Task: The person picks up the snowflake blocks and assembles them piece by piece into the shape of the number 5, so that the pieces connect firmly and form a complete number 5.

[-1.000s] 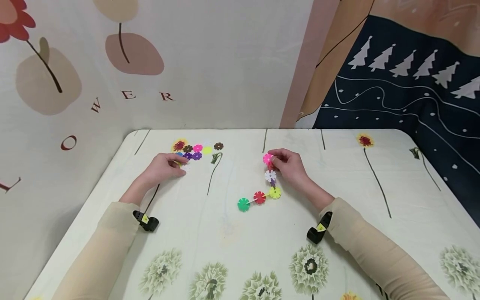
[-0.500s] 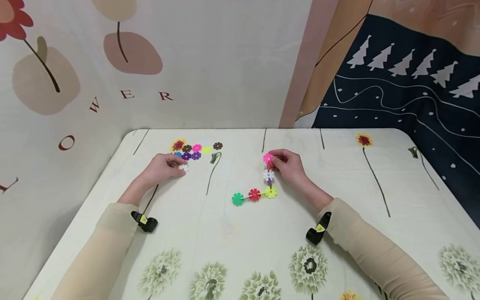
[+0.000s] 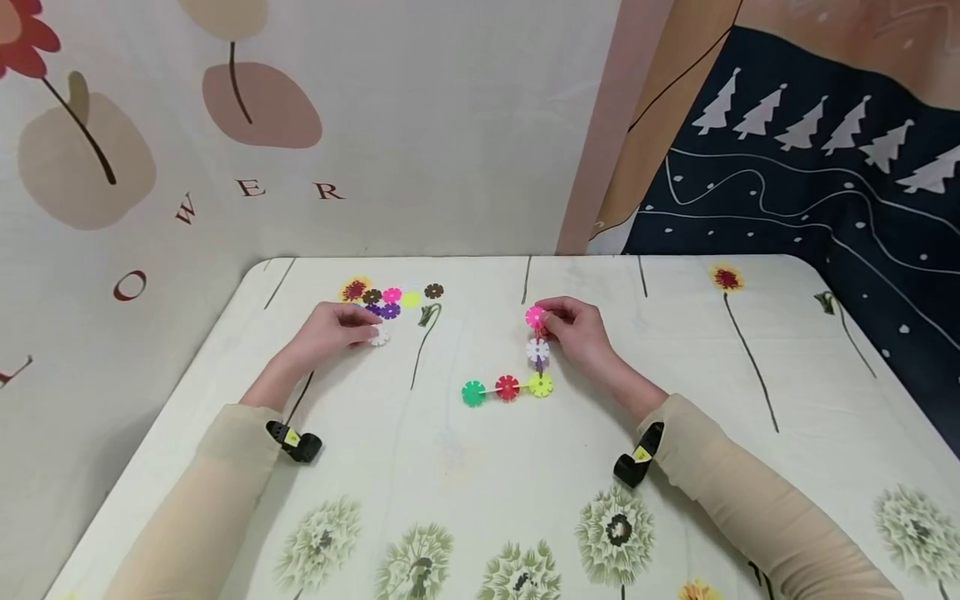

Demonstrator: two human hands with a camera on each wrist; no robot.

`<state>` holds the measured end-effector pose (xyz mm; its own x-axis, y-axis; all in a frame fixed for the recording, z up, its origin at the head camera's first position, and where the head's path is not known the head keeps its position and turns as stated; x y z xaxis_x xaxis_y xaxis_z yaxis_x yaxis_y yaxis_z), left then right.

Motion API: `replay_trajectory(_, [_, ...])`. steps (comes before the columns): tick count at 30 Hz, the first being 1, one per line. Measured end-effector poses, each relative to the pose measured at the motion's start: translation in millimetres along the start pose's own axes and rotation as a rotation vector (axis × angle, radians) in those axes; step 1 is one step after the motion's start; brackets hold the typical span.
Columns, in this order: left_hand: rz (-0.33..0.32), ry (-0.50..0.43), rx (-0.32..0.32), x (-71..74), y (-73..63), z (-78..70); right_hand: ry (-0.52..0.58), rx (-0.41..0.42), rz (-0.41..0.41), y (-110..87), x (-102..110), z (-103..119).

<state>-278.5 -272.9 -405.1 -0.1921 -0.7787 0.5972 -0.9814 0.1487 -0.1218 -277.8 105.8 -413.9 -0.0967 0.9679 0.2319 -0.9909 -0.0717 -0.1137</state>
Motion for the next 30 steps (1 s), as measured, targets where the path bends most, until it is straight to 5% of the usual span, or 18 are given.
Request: replay_trajectory(30, [0.173, -0.337, -0.063, -98.0, 28.2, -67.1, 0.038, 0.000, 0.024, 3.9, -18, 1])
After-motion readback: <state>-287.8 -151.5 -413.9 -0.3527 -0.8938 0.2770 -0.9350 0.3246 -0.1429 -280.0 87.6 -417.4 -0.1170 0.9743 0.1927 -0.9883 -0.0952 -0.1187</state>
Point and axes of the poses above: each hand's wrist, its own y-axis towards the middle knuckle, its own x-axis out of the back of the hand, z = x × y, the point moved 6 cm from there along y, towards the middle knuckle, and after that the axes turned 1 degree about -z, right-handed, at the moved point
